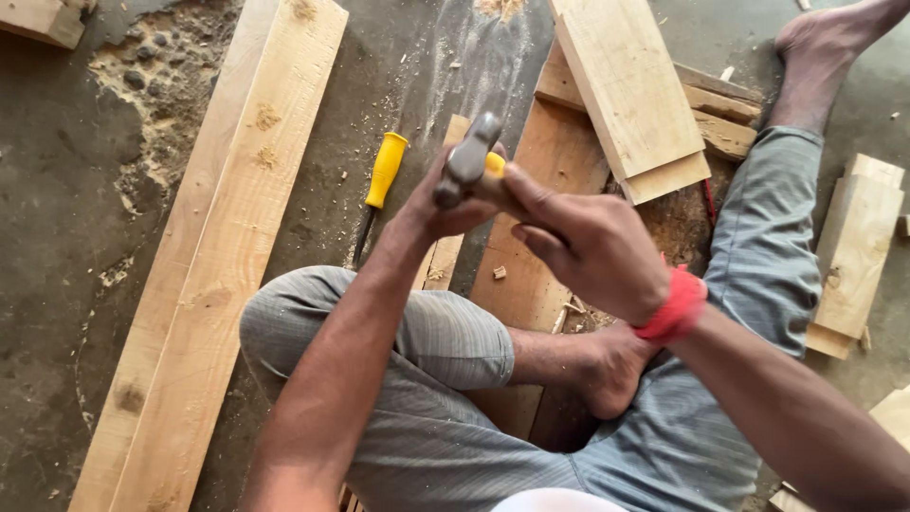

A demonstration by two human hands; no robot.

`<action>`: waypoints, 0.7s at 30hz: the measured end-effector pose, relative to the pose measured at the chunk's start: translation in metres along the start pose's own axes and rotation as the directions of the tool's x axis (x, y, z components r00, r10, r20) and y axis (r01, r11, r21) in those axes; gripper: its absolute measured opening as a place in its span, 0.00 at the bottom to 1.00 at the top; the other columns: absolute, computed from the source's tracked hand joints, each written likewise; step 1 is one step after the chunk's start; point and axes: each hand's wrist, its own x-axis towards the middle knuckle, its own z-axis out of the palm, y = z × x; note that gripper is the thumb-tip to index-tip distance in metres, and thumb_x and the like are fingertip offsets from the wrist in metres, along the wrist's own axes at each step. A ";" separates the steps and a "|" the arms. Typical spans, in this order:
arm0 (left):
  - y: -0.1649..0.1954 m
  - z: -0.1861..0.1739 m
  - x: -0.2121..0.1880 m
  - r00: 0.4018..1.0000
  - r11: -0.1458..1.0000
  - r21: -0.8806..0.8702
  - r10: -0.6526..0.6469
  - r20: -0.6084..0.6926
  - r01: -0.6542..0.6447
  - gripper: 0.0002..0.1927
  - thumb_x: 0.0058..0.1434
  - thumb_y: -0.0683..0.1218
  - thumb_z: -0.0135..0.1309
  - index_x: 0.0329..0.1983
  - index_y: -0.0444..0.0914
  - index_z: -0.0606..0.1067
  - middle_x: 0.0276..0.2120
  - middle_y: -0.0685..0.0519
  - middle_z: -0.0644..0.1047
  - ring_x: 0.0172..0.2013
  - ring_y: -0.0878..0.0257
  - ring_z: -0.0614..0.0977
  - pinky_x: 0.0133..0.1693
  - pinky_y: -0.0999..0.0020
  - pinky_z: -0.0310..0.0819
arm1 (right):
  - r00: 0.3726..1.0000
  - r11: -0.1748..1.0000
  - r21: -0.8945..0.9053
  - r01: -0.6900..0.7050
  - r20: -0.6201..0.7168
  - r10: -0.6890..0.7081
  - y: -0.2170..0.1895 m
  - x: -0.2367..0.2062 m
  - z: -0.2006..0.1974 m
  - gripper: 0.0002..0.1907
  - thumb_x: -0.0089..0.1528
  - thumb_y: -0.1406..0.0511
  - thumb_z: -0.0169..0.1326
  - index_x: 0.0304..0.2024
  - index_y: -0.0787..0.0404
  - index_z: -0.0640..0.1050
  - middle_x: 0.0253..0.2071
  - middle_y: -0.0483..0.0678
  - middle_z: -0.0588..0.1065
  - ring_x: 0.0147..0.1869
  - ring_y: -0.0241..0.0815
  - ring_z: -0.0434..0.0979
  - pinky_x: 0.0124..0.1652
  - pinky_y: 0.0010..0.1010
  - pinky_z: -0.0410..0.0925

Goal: The person sits on the workshop floor and uses a hammer and chisel to cut a slot in a wooden plank, holding the chisel with one hand and striking it with the hammer. A second chisel with a yellow handle lies nearby on the floor among wood scraps.

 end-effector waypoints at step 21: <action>-0.002 -0.001 -0.004 0.998 0.993 0.108 -0.054 0.020 0.052 0.06 0.53 0.40 0.59 0.28 0.39 0.73 0.23 0.58 0.74 0.27 0.71 0.75 0.29 0.70 0.71 | 0.974 0.999 0.024 -0.039 -0.223 0.043 0.006 -0.008 -0.009 0.27 0.71 0.68 0.57 0.71 0.61 0.66 0.38 0.56 0.78 0.33 0.45 0.79 0.36 0.37 0.69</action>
